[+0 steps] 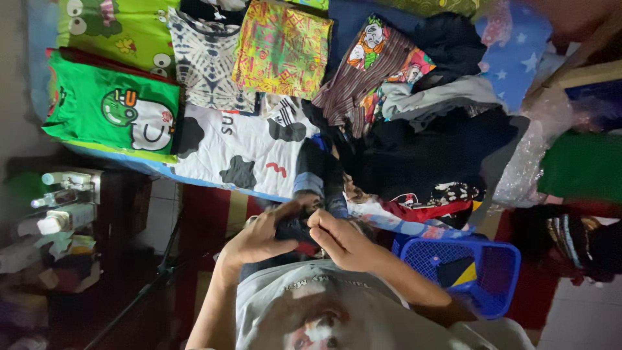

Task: The person folds several t-shirts one by one on a table. They smooth each shirt, fold the sides inward, fold the bottom up, and then fold the top down to create a compact stack. The folded shirts are placed on the left side of the table.

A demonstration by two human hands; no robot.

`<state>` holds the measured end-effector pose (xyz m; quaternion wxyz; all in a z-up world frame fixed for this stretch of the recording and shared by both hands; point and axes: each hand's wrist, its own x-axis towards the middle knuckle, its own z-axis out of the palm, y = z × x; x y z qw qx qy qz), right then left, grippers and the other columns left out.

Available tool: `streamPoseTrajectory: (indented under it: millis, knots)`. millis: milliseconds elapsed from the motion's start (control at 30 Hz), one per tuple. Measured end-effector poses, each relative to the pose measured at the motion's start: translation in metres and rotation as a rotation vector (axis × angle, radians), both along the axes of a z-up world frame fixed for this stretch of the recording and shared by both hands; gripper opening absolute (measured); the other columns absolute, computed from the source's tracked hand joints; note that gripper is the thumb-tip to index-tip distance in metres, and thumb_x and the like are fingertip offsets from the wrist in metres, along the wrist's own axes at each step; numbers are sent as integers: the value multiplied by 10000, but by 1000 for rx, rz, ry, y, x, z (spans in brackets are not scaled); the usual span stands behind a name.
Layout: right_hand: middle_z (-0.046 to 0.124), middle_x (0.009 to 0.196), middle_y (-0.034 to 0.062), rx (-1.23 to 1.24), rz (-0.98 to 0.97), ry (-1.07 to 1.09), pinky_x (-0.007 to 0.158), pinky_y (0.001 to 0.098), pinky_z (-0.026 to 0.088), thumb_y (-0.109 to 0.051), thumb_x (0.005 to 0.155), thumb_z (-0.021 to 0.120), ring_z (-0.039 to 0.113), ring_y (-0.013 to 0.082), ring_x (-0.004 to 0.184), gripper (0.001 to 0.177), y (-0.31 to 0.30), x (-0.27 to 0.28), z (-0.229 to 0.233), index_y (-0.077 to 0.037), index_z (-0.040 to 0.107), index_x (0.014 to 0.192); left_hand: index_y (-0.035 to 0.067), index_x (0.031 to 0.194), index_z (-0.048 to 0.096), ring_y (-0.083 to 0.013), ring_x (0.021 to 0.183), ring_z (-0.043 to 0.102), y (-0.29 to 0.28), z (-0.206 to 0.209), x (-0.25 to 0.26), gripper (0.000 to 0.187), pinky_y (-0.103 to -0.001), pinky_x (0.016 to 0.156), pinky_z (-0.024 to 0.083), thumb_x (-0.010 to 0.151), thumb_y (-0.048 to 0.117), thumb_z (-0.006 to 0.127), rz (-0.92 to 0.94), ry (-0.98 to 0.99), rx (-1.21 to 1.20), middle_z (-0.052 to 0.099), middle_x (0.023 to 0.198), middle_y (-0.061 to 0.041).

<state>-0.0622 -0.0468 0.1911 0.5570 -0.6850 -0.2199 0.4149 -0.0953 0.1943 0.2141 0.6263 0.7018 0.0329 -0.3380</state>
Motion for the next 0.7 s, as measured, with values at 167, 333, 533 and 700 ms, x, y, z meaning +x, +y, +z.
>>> streamPoseTrajectory:
  millis: [167, 333, 533, 700]
  knots:
    - [472, 763, 20, 21, -39, 49, 610, 295, 415, -187, 1109, 506, 434, 92, 673, 119, 6, 0, 2, -70, 527, 1101, 19, 1072, 694, -270, 1283, 587, 11, -13, 8, 451, -373, 1061, 388, 660, 183, 776, -83, -255, 206, 641, 1340, -132]
    - [586, 875, 47, 55, -151, -26, 660, 291, 478, -174, 1014, 673, 559, 130, 726, 213, 37, 13, 10, -54, 519, 1099, -24, 982, 640, -371, 1221, 555, 47, -23, 23, 362, -435, 1034, 427, 669, 64, 799, 21, -580, 60, 650, 1165, -190]
    - [695, 1047, 151, -420, -167, -317, 743, 430, 556, -116, 824, 770, 719, 386, 914, 360, 94, 13, 1, -97, 621, 1152, 10, 914, 662, -326, 839, 676, 112, 1, 37, 262, -391, 754, 539, 732, 39, 848, -52, -483, 183, 674, 878, -140]
    - [657, 1123, 181, -559, -400, -564, 780, 498, 543, -63, 711, 768, 651, 433, 982, 483, 133, 12, -42, -77, 598, 1163, -3, 968, 641, -355, 812, 698, 165, 24, 42, 313, -382, 669, 559, 697, 19, 796, -8, -620, 157, 704, 1009, -168]
